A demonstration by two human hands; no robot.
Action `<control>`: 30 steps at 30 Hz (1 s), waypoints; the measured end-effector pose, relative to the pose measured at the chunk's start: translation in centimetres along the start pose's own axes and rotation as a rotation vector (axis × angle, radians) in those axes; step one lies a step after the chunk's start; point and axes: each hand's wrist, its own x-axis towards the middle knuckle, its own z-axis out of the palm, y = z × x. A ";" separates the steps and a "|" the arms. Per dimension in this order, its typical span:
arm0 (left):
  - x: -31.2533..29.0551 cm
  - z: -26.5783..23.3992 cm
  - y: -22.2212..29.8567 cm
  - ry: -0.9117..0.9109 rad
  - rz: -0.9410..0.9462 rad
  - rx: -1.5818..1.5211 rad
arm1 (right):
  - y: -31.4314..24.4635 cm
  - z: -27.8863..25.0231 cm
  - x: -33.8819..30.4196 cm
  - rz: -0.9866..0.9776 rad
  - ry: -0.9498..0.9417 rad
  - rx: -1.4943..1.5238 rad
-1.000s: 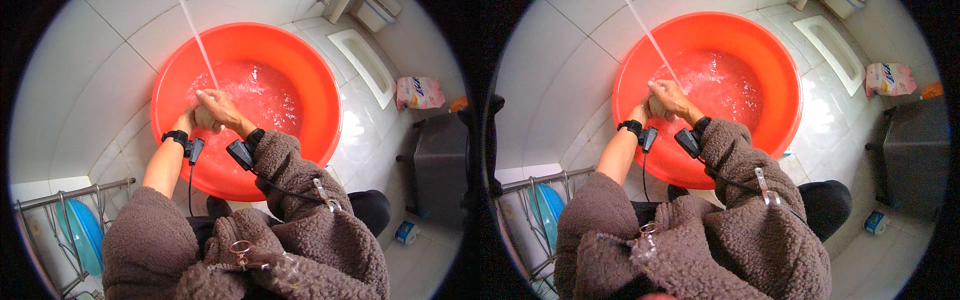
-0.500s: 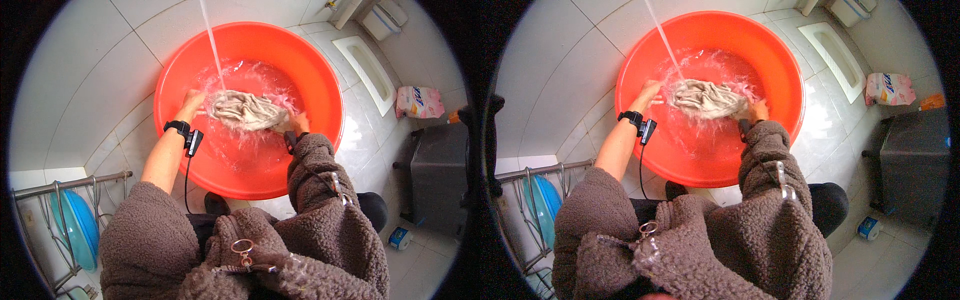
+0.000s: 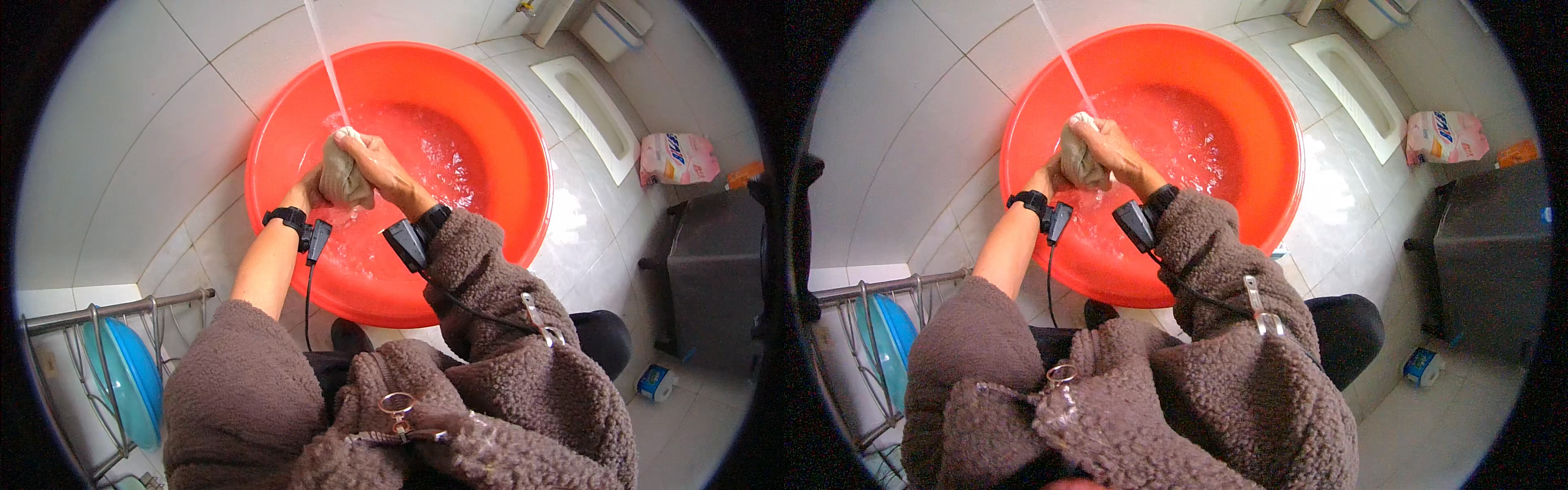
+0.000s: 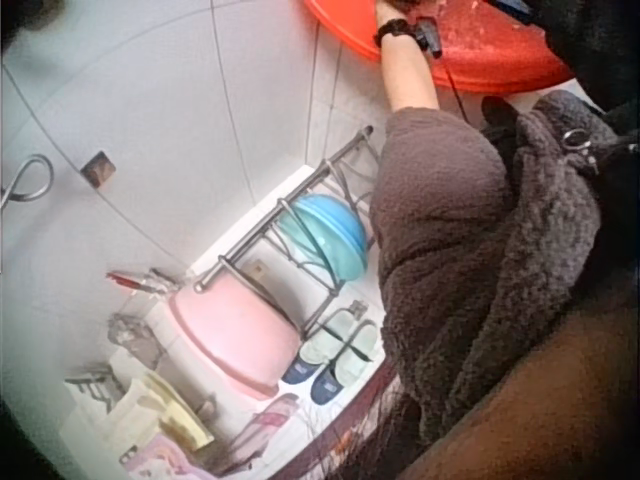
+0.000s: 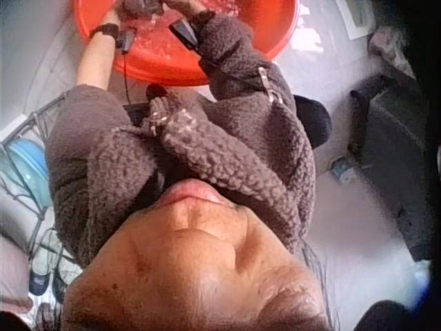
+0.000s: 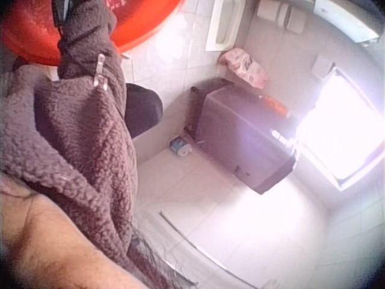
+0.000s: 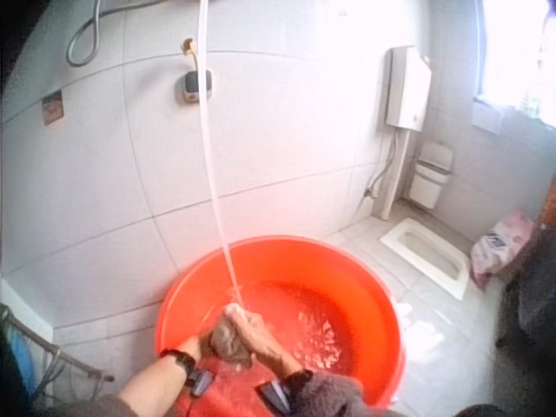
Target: The person washes a cloth by hand in a red basin under running water, then wrings it out and places it on a nearby surface. The person then mops the tiled floor with a mop.
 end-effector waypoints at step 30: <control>0.7 0.3 -0.6 0.219 -0.123 -0.175 | 3.9 -0.5 -0.5 0.115 0.138 0.333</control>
